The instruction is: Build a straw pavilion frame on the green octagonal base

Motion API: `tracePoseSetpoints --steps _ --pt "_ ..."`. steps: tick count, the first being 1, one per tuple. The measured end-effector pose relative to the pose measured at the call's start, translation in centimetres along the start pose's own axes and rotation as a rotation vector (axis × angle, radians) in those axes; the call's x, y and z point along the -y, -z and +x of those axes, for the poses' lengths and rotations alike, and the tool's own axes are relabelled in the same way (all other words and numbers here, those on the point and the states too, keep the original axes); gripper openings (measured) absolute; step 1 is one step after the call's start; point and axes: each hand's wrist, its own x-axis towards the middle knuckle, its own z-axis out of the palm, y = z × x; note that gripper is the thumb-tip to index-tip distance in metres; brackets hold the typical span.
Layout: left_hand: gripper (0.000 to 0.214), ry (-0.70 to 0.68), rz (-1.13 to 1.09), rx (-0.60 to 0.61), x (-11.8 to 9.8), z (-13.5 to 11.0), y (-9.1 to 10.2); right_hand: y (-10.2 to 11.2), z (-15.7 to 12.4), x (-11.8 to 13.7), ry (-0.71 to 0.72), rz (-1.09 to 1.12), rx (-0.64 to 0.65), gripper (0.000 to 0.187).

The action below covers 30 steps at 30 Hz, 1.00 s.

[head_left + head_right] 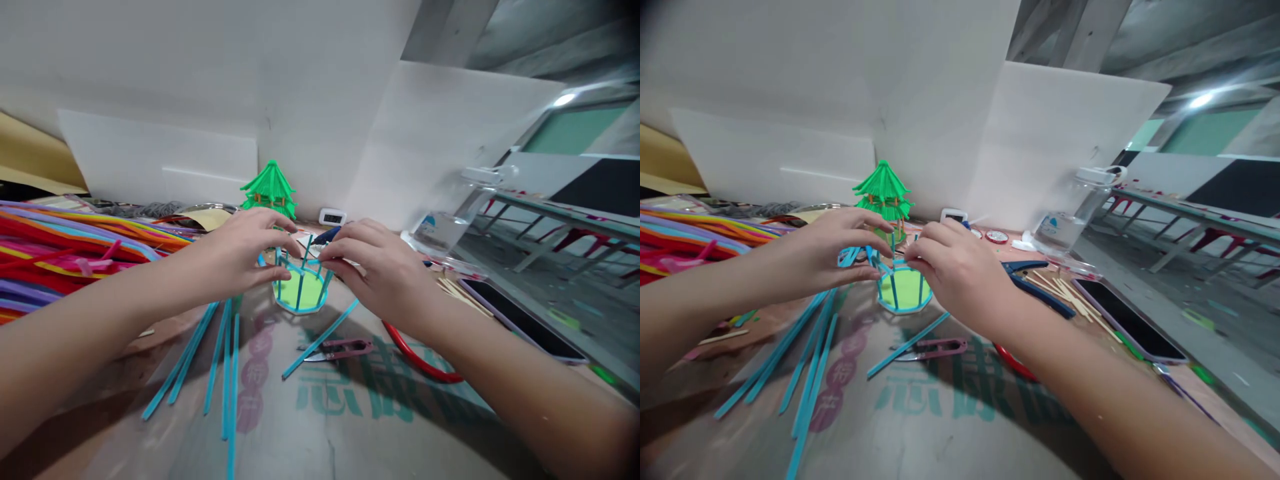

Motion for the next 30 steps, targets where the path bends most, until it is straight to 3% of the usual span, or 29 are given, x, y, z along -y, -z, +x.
tracePoseSetpoints --steps 9,30 --pt "0.016 -0.088 -0.035 -0.036 0.37 0.27 -0.88 0.38 0.16 0.36 0.142 -0.087 0.048 0.016" --pt "0.016 -0.113 -0.004 -0.072 0.58 0.36 -1.15 -0.47 -0.12 0.52 0.175 -0.041 0.014 0.017"
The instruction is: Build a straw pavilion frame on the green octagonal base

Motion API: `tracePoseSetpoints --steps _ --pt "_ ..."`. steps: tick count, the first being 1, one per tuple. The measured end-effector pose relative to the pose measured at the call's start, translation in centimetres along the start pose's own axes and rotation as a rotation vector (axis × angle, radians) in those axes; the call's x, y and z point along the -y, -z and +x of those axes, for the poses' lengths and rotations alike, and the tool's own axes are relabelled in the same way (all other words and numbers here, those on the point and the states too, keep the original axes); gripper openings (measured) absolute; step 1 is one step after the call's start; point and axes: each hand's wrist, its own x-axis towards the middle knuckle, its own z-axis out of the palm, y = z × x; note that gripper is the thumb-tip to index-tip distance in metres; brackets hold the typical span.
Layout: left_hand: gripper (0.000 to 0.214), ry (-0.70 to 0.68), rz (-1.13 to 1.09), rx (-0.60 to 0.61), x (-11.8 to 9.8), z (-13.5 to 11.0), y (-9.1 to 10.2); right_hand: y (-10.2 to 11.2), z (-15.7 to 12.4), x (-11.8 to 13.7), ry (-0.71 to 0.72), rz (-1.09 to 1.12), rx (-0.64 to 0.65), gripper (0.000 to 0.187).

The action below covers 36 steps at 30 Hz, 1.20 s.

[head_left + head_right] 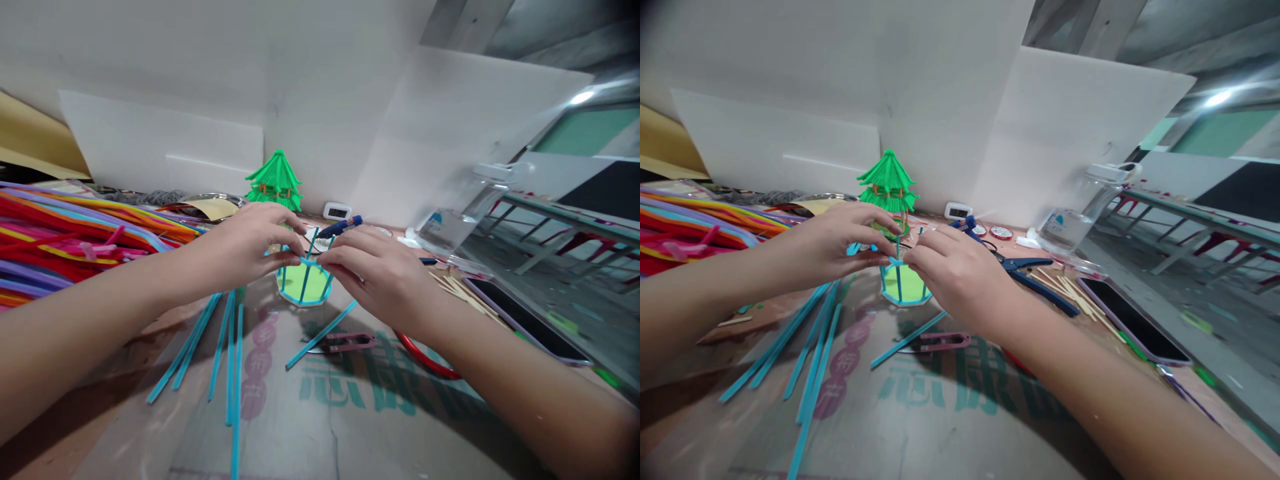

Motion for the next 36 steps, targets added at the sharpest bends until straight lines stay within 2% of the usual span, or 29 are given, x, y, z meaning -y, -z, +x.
tracePoseSetpoints --steps 31,36 --pt "0.016 -0.001 0.004 -0.021 0.18 -0.01 -0.24 -0.01 -0.25 0.01 0.027 -0.099 0.076 0.02" --pt "0.016 -0.008 0.015 -0.03 0.13 -0.02 -0.22 0.03 -0.12 0.16 0.071 -0.113 0.077 0.02"
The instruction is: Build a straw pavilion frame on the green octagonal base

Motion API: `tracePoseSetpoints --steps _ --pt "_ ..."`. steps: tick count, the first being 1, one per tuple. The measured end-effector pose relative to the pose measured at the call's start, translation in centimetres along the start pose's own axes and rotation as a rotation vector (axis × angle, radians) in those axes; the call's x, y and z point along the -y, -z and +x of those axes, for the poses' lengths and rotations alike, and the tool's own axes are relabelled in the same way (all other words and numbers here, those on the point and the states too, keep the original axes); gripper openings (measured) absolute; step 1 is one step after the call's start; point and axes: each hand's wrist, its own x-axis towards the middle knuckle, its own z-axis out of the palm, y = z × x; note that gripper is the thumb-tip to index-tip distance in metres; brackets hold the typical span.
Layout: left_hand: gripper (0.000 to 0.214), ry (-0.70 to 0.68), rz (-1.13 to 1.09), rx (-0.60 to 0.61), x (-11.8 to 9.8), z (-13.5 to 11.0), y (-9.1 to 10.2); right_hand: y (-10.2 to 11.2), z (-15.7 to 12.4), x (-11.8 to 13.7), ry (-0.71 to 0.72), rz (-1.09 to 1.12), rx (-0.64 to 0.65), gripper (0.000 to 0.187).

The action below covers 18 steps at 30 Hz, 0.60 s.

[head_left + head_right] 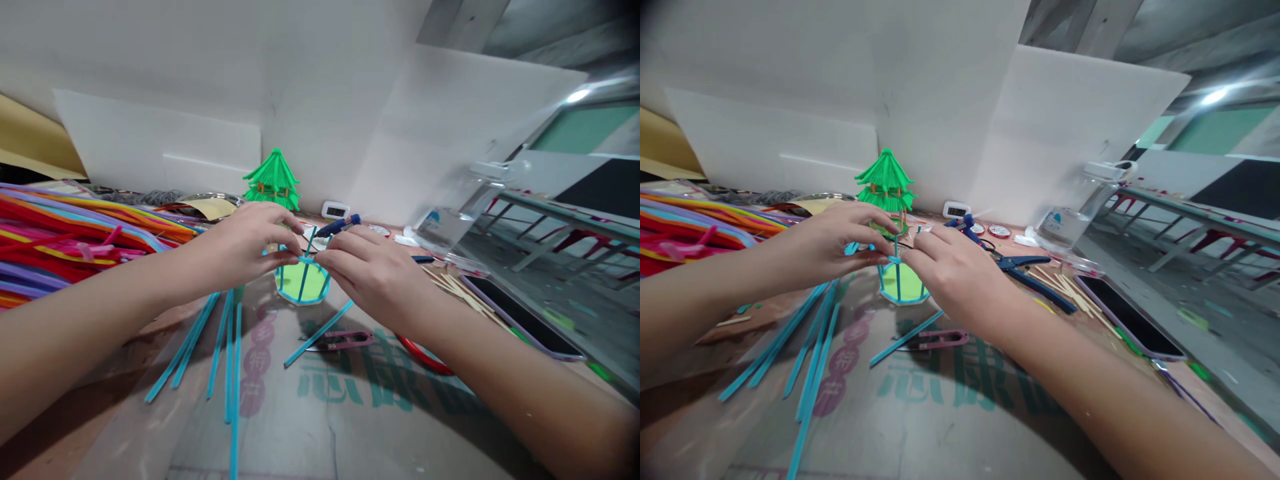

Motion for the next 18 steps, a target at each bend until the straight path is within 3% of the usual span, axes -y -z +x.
tracePoseSetpoints --steps 5,13,18 --pt "0.017 -0.015 -0.002 0.0 0.1 -0.1 0.0 0.1 0.1 -0.2 -0.014 0.0 0.006 0.017" --pt "0.02 -0.057 0.023 -0.01 -0.1 -0.1 0.2 2.7 0.2 -2.2 -0.302 0.203 0.031 0.012" --pt "0.017 -0.039 0.016 -0.007 0.0 -0.2 0.1 3.1 0.0 -2.6 -0.434 0.356 0.204 0.009"
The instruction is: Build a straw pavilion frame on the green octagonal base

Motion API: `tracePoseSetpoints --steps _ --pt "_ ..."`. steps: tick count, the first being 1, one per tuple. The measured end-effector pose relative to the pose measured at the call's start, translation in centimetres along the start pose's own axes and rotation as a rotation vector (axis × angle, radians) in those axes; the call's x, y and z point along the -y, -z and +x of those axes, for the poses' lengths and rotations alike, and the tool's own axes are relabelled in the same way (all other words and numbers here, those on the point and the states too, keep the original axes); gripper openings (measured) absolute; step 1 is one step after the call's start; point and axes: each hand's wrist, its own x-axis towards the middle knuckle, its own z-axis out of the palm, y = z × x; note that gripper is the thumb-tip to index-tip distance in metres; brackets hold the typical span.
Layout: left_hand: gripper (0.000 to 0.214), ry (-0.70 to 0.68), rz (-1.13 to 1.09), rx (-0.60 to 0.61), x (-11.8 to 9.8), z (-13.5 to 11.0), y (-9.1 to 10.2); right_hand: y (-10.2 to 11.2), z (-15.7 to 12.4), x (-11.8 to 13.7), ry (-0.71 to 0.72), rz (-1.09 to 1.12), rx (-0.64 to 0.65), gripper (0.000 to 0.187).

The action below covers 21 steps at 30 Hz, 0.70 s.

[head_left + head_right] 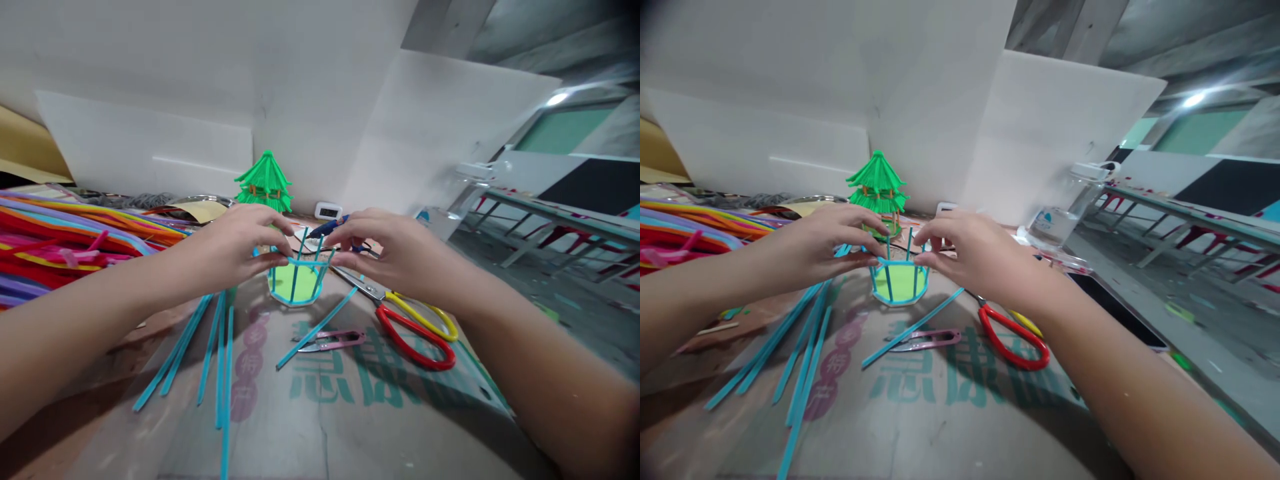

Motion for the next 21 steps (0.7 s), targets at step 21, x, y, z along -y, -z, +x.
tracePoseSetpoints --steps 21 --pt "0.014 0.031 -0.021 -0.01 -0.1 0.0 0.0 -3.6 0.2 0.0 0.312 -0.029 -0.185 0.018"
